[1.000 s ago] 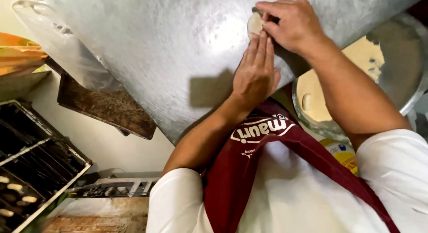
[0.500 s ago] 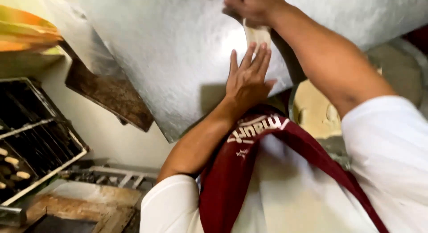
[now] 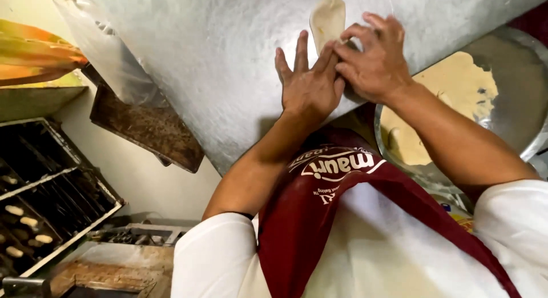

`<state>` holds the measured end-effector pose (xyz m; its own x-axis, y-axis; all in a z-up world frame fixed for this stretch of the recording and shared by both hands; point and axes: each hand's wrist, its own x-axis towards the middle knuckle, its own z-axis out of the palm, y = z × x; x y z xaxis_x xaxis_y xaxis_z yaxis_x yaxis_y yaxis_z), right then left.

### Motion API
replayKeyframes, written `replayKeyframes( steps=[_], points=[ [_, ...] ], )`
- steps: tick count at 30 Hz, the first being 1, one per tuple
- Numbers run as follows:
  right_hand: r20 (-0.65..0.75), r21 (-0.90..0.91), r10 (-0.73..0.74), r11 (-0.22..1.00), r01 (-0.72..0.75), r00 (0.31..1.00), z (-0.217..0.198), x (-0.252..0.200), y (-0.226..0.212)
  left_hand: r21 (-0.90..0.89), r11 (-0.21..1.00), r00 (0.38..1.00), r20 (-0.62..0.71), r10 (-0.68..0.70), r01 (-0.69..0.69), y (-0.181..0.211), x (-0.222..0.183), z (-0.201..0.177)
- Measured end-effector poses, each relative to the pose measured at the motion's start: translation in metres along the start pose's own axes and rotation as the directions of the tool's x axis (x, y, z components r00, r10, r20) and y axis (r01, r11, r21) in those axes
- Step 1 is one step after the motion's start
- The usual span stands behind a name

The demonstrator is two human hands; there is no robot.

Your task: Shaping and filling small dough balls by hand on a metal workbench

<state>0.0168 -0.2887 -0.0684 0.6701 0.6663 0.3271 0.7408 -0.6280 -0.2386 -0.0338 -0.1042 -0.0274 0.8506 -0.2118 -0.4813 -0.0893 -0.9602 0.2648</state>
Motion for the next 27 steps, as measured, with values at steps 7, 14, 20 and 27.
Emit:
replayKeyframes(
  steps=[7, 14, 20, 27],
  points=[
    [0.152, 0.069, 0.05, 0.996, -0.061, 0.987, 0.009, -0.013, 0.022, 0.026, 0.999, 0.823, -0.565, 0.049, -0.042, -0.008, -0.001, 0.029],
    [-0.131, -0.032, -0.029, 0.999, 0.025, 0.991, 0.009, 0.068, 0.028, 0.067, 0.995, 0.742, -0.67, -0.006, 0.069, -0.022, 0.069, 0.005],
    [-0.038, -0.041, -0.022, 0.999, 0.02, 0.999, 0.032, 0.014, 0.025, 0.057, 0.998, 0.845, -0.532, 0.059, -0.034, -0.019, 0.035, 0.028],
    [-0.15, 0.041, -0.058, 0.997, 0.065, 0.987, 0.02, 0.018, 0.001, 0.0, 0.996, 0.858, -0.507, 0.079, -0.092, -0.026, 0.027, 0.039]
  ],
)
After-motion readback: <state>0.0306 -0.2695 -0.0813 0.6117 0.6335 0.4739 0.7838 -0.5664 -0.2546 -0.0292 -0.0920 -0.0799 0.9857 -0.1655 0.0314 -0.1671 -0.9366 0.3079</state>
